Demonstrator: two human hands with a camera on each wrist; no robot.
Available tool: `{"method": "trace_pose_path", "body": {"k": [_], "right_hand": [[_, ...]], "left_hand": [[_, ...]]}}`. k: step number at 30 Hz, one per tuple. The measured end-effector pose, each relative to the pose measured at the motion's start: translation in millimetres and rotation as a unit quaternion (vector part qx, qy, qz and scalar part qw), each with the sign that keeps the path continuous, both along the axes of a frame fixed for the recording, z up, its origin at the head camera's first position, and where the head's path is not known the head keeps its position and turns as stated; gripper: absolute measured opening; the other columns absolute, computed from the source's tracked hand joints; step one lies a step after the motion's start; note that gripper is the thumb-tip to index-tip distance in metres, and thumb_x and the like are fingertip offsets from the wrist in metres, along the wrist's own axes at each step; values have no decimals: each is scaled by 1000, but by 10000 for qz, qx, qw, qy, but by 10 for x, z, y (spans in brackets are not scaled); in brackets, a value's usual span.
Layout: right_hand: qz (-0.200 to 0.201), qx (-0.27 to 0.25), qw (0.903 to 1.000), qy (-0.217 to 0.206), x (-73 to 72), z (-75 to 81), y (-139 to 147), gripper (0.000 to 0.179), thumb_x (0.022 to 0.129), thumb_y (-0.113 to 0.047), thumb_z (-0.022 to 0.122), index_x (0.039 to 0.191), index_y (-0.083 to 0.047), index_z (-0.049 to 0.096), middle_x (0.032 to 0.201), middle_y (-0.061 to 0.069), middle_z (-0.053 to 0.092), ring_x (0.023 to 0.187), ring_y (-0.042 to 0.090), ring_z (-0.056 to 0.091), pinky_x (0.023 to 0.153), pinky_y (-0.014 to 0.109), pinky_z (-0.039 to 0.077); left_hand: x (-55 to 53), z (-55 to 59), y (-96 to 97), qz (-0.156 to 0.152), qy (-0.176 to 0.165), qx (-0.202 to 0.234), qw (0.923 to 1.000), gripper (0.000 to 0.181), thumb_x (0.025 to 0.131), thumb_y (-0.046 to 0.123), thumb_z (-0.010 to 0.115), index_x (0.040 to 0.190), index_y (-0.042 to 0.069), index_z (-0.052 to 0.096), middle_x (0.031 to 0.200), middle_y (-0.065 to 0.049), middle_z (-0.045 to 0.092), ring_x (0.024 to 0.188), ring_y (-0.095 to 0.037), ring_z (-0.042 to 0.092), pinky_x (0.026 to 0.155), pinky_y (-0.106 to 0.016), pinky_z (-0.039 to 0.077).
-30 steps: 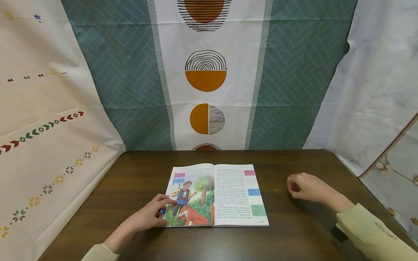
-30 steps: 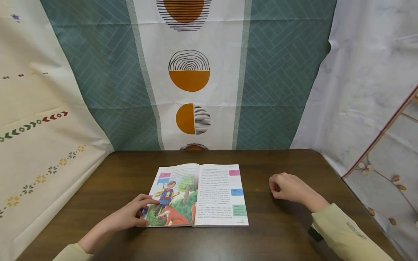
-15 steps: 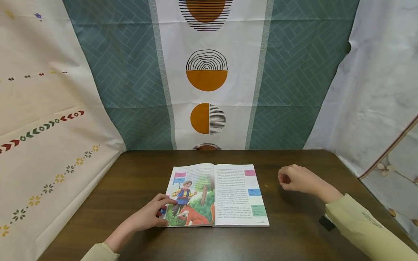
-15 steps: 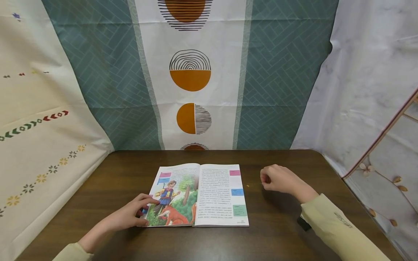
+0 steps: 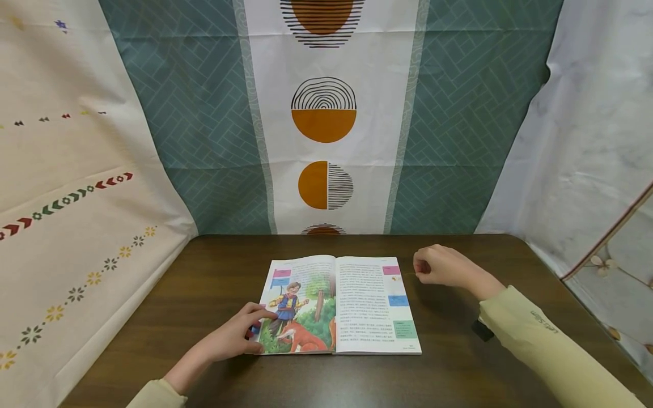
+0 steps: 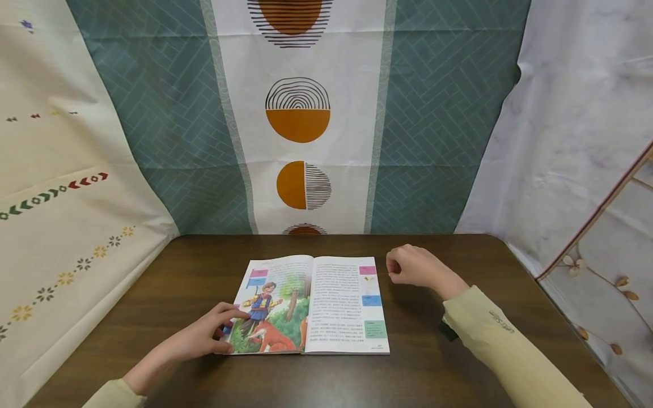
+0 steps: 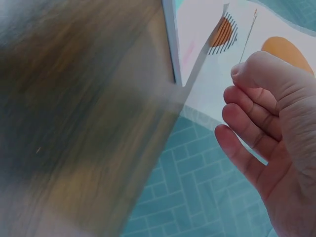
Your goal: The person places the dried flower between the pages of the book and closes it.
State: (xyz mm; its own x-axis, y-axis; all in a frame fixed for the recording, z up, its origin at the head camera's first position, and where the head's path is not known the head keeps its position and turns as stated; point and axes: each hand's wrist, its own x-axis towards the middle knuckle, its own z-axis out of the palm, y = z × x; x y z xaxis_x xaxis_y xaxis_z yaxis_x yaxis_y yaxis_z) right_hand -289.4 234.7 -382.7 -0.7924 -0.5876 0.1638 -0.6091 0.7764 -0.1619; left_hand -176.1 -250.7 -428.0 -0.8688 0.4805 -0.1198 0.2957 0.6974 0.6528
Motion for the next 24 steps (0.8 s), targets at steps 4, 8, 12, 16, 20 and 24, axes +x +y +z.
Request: {"method": "trace_pose_path", "body": {"k": [4,8,12,16,20,24], "right_hand": [[89,-57,9999,10,-45,8,-81,19,81,-13,74,72,-22,61,67,-10,53,63,4,46,57,20,40],[61,-196,9998,-77,-91,8,-167,18,81,-12,74,73,-21,62,67,-10,54,62,5,47,57,21,41],[-18,-329,9992,-238,-137,-19,-253,15,83,-13,74,75,-19,63,68,-8,55,62,6,48,57,22,42],[-128,-378,9984,-390,-174,-66,-332,14,83,-17,77,77,-18,65,69,-6,56,63,8,49,59,23,43],[-191,-443,9977,-487,-213,-101,-415,14,82,-19,79,78,-16,66,69,-5,57,63,9,50,60,24,44],[-235,-481,9965,-642,-251,-119,-511,16,83,-21,80,79,-16,65,70,-4,58,64,10,51,59,24,44]], "left_hand": [[-5,-5,-2,7,1,-22,10000,57,82,16,78,135,10,57,138,-18,37,113,-30,49,80,-27,49],[1,-3,-5,0,11,-16,10000,57,82,16,79,134,9,57,137,-19,38,112,-30,50,80,-27,49],[2,-2,-6,-23,25,-12,10000,57,82,16,78,134,9,57,136,-20,38,112,-31,50,80,-28,49],[-7,-4,1,2,-3,-38,10000,57,82,16,78,135,10,57,138,-19,37,114,-30,50,80,-29,49],[-13,-5,5,29,-21,-49,10000,57,82,16,79,135,11,58,138,-18,38,114,-30,50,81,-29,49],[-14,-5,4,42,-47,-45,10000,58,82,16,79,135,11,57,137,-17,38,114,-30,49,81,-29,49]]}}
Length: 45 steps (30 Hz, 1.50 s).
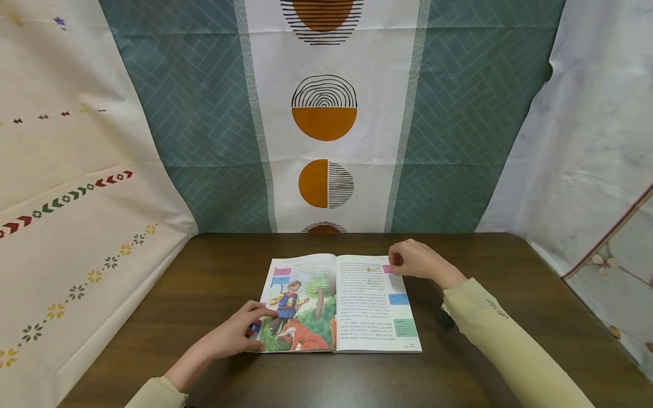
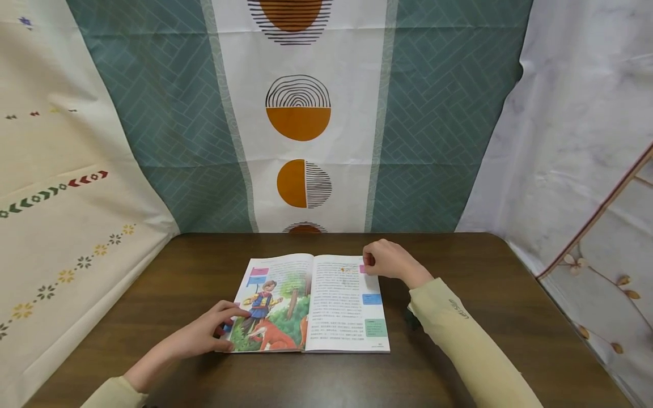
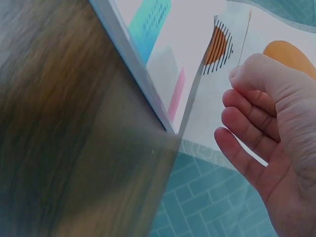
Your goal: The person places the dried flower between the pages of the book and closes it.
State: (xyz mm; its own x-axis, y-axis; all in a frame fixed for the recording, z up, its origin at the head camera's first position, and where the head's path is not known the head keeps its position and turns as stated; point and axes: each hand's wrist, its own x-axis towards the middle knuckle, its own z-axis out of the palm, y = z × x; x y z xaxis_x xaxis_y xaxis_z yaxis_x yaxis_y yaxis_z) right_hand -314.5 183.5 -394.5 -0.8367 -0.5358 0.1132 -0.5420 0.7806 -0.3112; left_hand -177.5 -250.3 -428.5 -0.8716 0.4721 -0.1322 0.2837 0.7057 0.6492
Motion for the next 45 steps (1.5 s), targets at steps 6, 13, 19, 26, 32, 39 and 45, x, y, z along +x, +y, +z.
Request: {"method": "trace_pose_path", "body": {"k": [6,13,19,26,32,39,45], "right_hand": [[38,57,10000,-51,-59,-45,-116,14,84,-17,76,77,-16,64,71,-3,57,65,10,50,59,24,42],[66,54,9999,-86,-123,-94,-214,13,84,-15,74,76,-16,64,71,-3,58,65,10,50,60,24,42],[159,-10,9997,-170,-127,-123,-293,14,85,-13,73,75,-16,63,70,-2,57,64,10,49,61,25,41],[46,-43,9994,-329,-136,-181,-351,14,86,-13,72,75,-15,63,70,-2,56,64,11,49,61,25,41],[9,-117,9990,-437,-141,-226,-396,14,85,-13,73,74,-15,64,69,-2,56,65,12,50,62,26,41],[14,-48,9991,-415,-130,-261,-416,15,85,-12,73,73,-15,63,69,-2,57,62,11,48,61,25,40],[44,-2,9991,-420,-143,-270,-426,16,85,-11,72,72,-15,63,68,-2,57,61,11,47,60,24,40]], "left_hand": [[-8,2,-12,-36,15,-8,10000,58,82,16,79,135,11,57,138,-18,37,114,-30,50,81,-28,49],[2,10,-3,-31,-6,33,10000,57,82,15,78,135,10,57,137,-19,37,113,-30,49,81,-29,49],[2,9,-3,-37,-5,22,10000,58,83,16,78,136,11,57,138,-19,37,114,-31,50,82,-31,50],[9,-2,-13,-89,28,28,10000,58,82,17,79,135,11,57,139,-21,36,113,-31,51,81,-31,50],[-4,-7,-13,-12,27,-13,10000,58,82,17,79,135,12,57,139,-17,37,115,-30,50,82,-29,50],[-2,-4,-15,-35,57,-18,10000,57,82,17,79,135,12,57,139,-18,37,115,-31,50,82,-30,50],[1,3,-6,-22,24,26,10000,58,82,17,79,135,11,57,139,-19,37,114,-31,50,83,-31,50]]}}
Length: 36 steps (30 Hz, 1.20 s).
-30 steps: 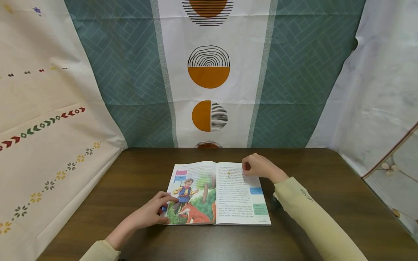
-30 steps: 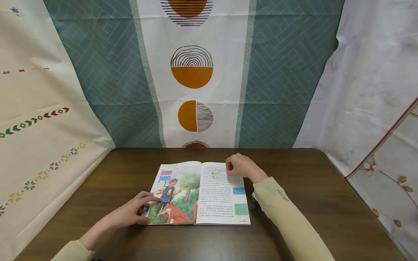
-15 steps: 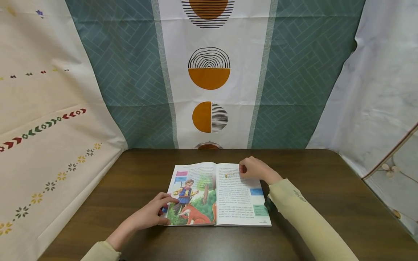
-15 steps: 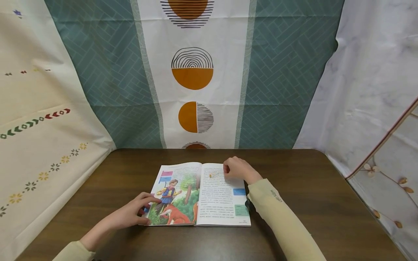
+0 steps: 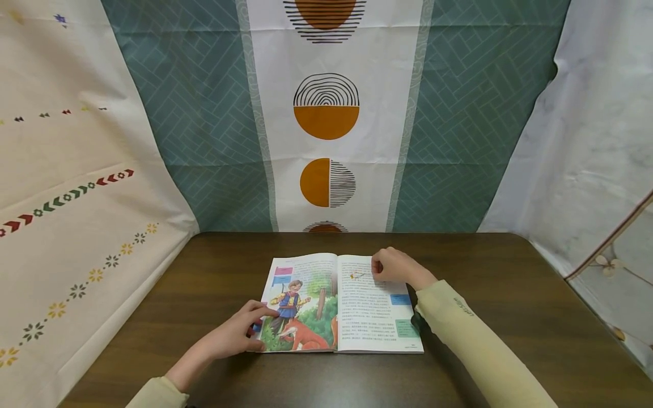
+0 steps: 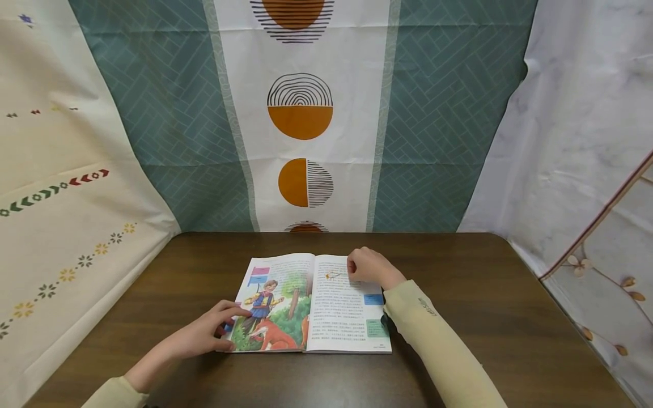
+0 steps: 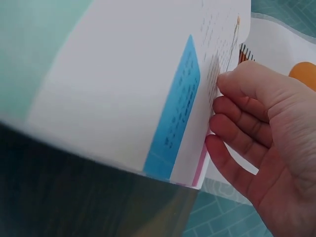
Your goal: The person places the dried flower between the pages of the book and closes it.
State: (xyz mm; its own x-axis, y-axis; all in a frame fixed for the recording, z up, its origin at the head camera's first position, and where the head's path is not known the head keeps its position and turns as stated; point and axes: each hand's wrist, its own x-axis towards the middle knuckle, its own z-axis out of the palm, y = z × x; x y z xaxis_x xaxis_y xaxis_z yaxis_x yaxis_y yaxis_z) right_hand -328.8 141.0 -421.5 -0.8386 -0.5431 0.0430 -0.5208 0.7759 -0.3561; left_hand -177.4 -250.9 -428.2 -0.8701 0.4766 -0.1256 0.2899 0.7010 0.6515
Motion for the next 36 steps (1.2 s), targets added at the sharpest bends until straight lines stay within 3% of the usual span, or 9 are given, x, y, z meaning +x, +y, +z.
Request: {"method": "trace_pose_path", "body": {"k": [18,36], "right_hand": [[82,-272,9994,-179,-38,-32,43,12,86,-13,74,76,-16,68,72,-4,60,66,11,50,64,25,43],[33,-182,9997,-134,-2,-3,34,12,87,-13,73,76,-16,69,72,-4,61,66,11,50,65,26,43]], "left_hand": [[-5,-5,-10,12,-48,14,10000,58,82,17,79,135,12,57,139,-19,36,114,-30,49,83,-31,50],[-8,-8,1,-32,-14,14,10000,58,82,17,79,135,11,57,139,-20,36,112,-30,50,82,-30,50]]}}
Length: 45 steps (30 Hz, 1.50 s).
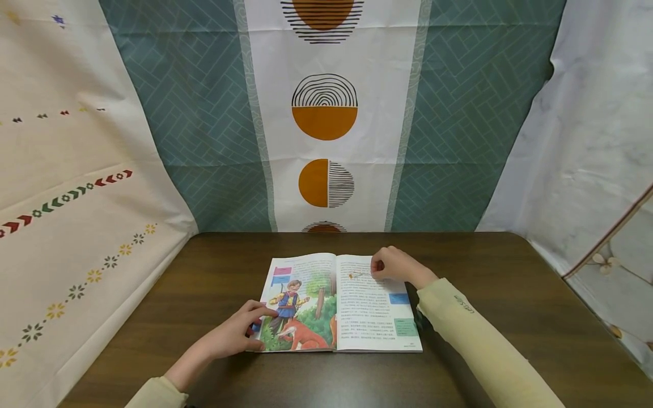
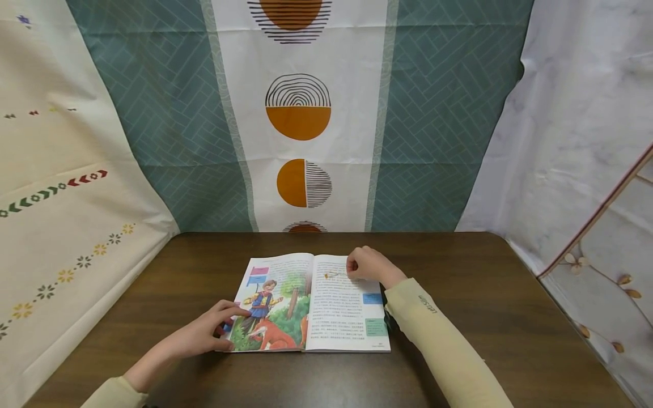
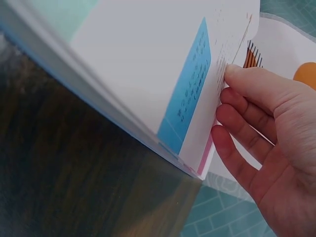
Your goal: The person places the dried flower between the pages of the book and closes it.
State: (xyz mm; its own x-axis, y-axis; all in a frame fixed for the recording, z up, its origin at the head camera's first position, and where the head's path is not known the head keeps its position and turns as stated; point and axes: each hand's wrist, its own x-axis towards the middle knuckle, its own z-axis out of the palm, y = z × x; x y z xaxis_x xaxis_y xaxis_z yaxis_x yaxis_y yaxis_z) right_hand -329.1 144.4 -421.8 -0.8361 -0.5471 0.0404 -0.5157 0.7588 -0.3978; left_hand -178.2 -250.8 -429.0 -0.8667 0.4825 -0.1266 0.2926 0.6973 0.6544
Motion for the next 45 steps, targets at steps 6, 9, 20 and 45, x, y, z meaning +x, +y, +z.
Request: {"method": "trace_pose_path", "body": {"k": [6,9,20,45], "right_hand": [[-55,154,9998,63,31,25,-13,10,88,-14,73,78,-15,69,73,-4,61,67,11,50,66,26,43],[-9,265,9996,125,55,35,-13,10,88,-14,72,79,-15,68,74,-3,61,67,11,50,67,26,44],[-153,539,9978,352,206,-45,13,13,86,-19,76,91,-15,64,84,-3,58,76,11,51,72,28,47],[-977,11,9912,895,936,-140,264,77,86,-29,76,147,1,40,144,24,50,130,40,50,105,58,43]], "left_hand": [[8,5,0,48,-54,10,10000,58,81,16,79,135,12,57,138,-19,37,113,-30,50,84,-31,50],[12,7,0,29,-45,12,10000,58,81,16,79,135,11,57,138,-19,37,114,-30,50,84,-32,50],[18,2,-5,-32,-105,114,9999,58,82,13,78,135,9,56,136,-20,37,114,-32,50,83,-35,50],[26,20,2,-105,-7,158,9998,57,82,12,78,134,8,57,135,-21,38,113,-33,52,81,-33,51]]}}
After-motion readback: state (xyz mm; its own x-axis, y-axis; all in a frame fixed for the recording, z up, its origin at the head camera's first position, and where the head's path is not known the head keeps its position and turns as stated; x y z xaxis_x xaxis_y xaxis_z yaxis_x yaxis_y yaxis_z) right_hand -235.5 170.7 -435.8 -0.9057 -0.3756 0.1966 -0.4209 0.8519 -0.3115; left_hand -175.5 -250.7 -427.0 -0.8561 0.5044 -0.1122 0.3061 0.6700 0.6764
